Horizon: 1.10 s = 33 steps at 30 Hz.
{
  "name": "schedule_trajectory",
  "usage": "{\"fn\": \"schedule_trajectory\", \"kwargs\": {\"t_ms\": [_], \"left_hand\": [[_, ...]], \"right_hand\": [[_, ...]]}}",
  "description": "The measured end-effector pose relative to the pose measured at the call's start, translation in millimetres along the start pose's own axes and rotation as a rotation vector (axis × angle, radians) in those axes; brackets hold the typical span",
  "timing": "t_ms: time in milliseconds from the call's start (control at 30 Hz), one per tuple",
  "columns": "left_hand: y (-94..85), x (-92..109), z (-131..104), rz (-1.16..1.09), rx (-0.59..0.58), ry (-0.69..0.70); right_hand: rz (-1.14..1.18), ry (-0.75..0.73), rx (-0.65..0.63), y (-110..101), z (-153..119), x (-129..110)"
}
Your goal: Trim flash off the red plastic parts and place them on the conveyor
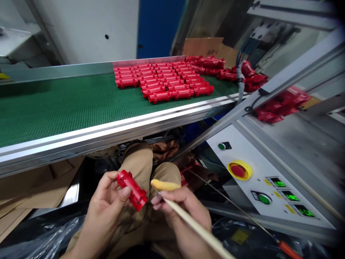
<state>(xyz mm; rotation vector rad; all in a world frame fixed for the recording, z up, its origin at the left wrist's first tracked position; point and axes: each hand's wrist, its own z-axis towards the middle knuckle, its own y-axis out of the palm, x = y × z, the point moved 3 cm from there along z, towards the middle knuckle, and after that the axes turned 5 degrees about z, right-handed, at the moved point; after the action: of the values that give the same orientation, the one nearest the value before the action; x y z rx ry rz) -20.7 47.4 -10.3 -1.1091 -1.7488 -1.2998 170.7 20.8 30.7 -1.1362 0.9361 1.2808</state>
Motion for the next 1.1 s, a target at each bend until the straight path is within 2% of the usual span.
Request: {"fn": "schedule_trajectory", "kwargs": {"t_ms": [100, 200, 400, 600, 867, 1000, 1100], "left_hand": [[-2.1, 1.2, -3.5, 0.123, 0.014, 0.116], [0.3, 3.9, -7.5, 0.252, 0.053, 0.177], [8.9, 10.0, -12.6, 0.259, 0.106, 0.156], [7.6, 10.1, -13.4, 0.242, 0.116, 0.149], [8.2, 10.7, -15.8, 0.239, 0.116, 0.145], [6.1, 9.8, -15.0, 0.234, 0.130, 0.149], [5.3, 9.3, -13.1, 0.208, 0.111, 0.140]], "right_hand": [[0.148, 0.124, -0.027, -6.0, 10.4, -3.1], [0.072, 0.121, -0.045, -7.0, 12.2, -4.6], [-0.017, 0.106, -0.048, -5.4, 8.4, -1.0], [-0.061, 0.105, -0.049, -5.4, 7.0, -1.2], [-0.168, 0.025, -0.045, -4.1, 15.2, -15.1], [-0.167, 0.073, -0.095, -6.4, 17.1, -16.7], [0.001, 0.167, -0.123, -9.5, 16.5, -13.2]]}}
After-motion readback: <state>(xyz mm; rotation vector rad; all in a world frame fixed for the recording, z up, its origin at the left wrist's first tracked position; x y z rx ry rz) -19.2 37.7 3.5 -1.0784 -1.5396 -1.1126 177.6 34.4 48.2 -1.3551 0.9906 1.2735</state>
